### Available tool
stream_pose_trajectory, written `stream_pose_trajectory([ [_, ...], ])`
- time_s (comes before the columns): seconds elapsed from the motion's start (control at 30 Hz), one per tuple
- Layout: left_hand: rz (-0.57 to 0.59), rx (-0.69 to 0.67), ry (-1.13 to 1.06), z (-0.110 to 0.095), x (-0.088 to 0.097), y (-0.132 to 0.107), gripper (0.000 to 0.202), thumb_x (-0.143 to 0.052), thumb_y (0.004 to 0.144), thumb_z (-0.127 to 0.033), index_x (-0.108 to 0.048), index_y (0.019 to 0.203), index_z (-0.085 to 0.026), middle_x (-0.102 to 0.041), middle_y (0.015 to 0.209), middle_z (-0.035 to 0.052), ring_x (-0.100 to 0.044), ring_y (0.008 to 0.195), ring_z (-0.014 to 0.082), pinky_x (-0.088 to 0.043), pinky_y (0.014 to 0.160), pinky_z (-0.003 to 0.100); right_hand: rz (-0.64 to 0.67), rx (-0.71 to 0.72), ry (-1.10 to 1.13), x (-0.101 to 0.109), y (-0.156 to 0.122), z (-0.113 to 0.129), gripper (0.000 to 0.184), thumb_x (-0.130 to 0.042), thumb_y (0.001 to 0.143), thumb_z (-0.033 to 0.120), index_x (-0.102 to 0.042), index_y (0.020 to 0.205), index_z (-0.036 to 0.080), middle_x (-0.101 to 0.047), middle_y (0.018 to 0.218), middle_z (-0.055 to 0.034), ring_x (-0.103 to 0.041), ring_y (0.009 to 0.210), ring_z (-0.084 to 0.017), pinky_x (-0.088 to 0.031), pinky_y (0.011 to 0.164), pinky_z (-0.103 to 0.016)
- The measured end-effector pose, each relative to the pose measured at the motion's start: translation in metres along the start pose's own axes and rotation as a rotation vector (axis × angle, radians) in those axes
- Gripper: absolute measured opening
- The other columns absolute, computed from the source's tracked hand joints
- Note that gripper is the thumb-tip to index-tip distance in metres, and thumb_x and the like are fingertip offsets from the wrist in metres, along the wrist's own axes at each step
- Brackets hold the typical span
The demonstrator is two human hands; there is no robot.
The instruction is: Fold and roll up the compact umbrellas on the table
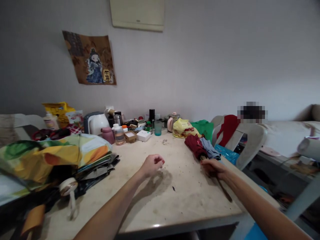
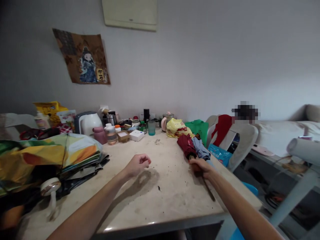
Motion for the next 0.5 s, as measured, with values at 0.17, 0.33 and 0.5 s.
stream_pose_trajectory([
  [0.17, -0.117, 0.099, -0.152, 0.024, 0.019, -0.004, 0.030, -0.064, 0.071, -0.044, -0.060, 0.072, -0.015, -0.062, 0.068, 0.0026, -0.057, 0.061, 0.0124, -0.045, 0.061, 0.026, 0.105, 0.053, 0.330, -0.048, -0.004, 0.031, 0.014, -0.054, 0.069, 0.028, -0.042, 0.071, 0.021, -0.046, 0.059, 0.0017, -0.048, 0.051, -0.010, -0.045, 0.054, -0.024],
  [0.33, -0.220, 0.059, -0.371, 0.018, 0.037, -0.005, 0.050, -0.069, 0.070, -0.060, -0.060, 0.088, -0.014, -0.064, 0.074, 0.0032, -0.056, 0.057, 0.0094, -0.044, 0.056, 0.023, 0.028, 0.232, 0.333, -0.084, -0.009, 0.074, 0.032, -0.069, 0.061, 0.025, -0.046, 0.082, 0.021, -0.051, 0.060, 0.0045, -0.047, 0.049, -0.009, -0.037, 0.044, -0.020],
  [0.5, -0.323, -0.138, -0.481, 0.006, 0.055, -0.006, 0.061, -0.068, 0.068, -0.069, -0.053, 0.098, -0.018, -0.061, 0.076, 0.0011, -0.056, 0.058, 0.0108, -0.045, 0.052, 0.023, 0.863, 0.085, 0.445, -0.167, -0.041, 0.093, 0.033, -0.070, 0.054, 0.026, -0.048, 0.078, 0.018, -0.053, 0.052, 0.0047, -0.051, 0.041, -0.011, -0.046, 0.041, -0.024],
])
Point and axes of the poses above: each hand's wrist, its own y-axis towards the middle knuckle, its own x-axis out of the back of the hand, z = x × y, the point moved 6 cm from there along y, towards the middle knuckle
